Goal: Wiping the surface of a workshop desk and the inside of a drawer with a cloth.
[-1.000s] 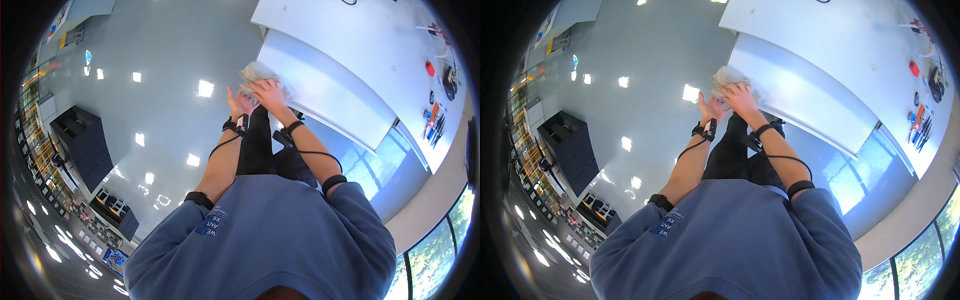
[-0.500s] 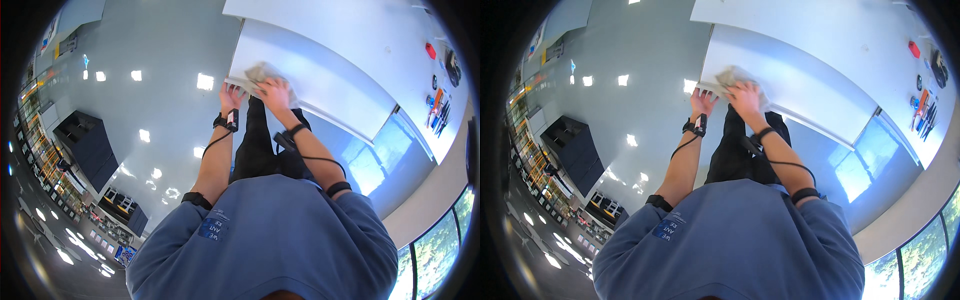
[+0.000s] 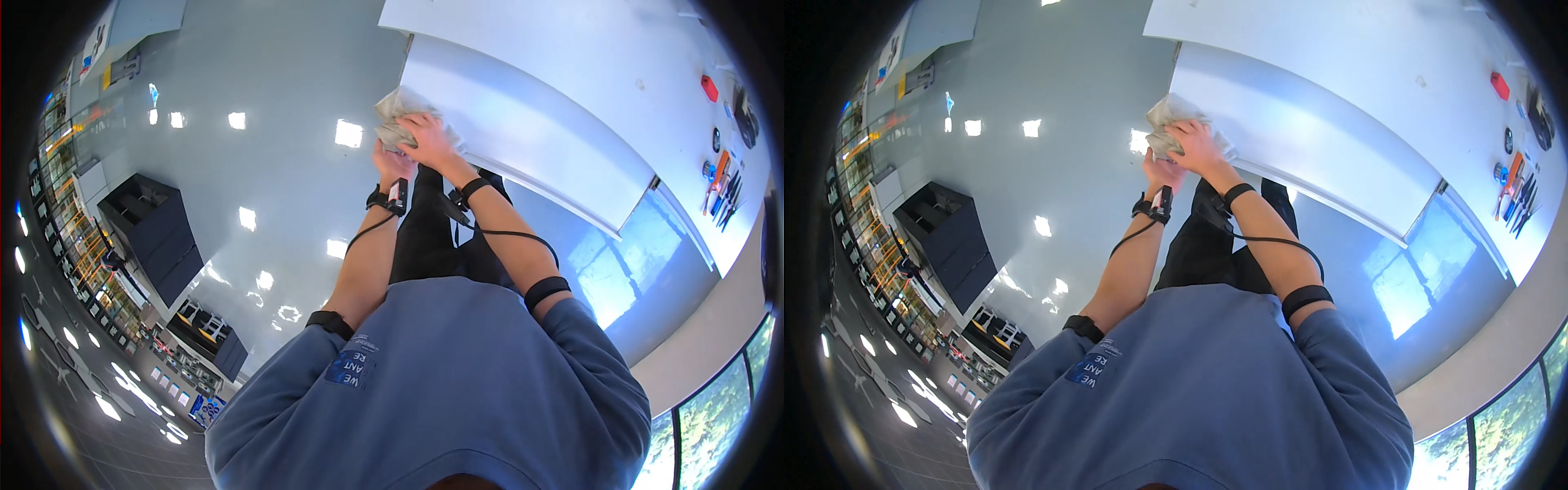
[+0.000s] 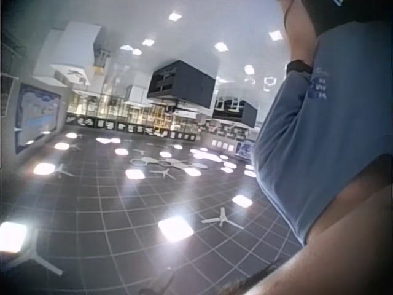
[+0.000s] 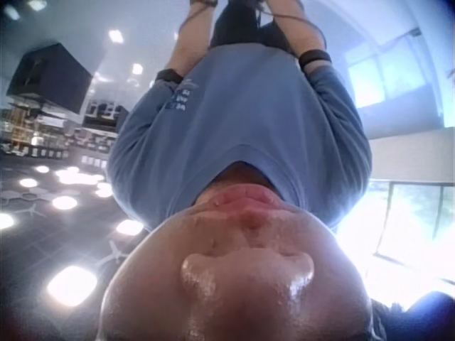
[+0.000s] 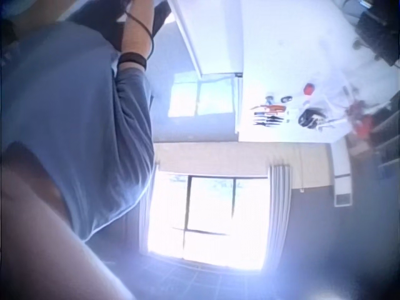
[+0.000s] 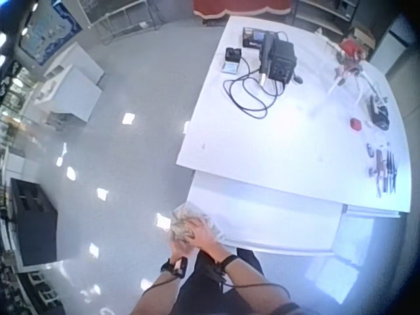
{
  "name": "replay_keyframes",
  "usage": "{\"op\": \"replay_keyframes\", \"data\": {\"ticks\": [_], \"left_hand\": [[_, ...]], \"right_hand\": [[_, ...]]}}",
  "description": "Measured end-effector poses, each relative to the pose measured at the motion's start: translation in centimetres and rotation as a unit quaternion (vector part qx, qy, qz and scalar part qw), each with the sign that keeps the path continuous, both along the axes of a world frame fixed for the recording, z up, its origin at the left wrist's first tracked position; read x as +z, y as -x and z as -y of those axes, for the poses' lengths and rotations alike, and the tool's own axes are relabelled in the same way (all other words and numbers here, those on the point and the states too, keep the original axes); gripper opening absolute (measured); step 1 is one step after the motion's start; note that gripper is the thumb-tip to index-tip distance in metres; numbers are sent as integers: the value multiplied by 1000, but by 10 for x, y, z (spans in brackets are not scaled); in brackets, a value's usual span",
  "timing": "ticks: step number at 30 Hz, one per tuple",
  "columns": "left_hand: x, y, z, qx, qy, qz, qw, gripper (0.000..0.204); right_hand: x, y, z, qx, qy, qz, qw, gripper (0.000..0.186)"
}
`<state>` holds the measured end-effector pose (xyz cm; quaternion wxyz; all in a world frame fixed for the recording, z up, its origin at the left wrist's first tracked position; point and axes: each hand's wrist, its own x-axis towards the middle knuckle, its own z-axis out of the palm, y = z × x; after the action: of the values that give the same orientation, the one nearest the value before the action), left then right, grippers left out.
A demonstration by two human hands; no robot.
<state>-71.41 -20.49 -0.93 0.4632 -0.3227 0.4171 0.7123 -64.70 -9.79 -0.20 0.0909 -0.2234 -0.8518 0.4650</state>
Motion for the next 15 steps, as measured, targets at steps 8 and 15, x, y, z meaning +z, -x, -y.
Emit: {"op": "replay_keyframes", "data": {"ticks": [8, 15], "left_hand": [[17, -24, 1, -28, 28, 64, 997, 74], [19, -41, -3, 102, 23, 137, 985, 70]], "right_hand": [[16, -34, 5, -8, -122, 43, 992, 37], [28, -145, -20, -87, -86, 130, 984, 31]]}}
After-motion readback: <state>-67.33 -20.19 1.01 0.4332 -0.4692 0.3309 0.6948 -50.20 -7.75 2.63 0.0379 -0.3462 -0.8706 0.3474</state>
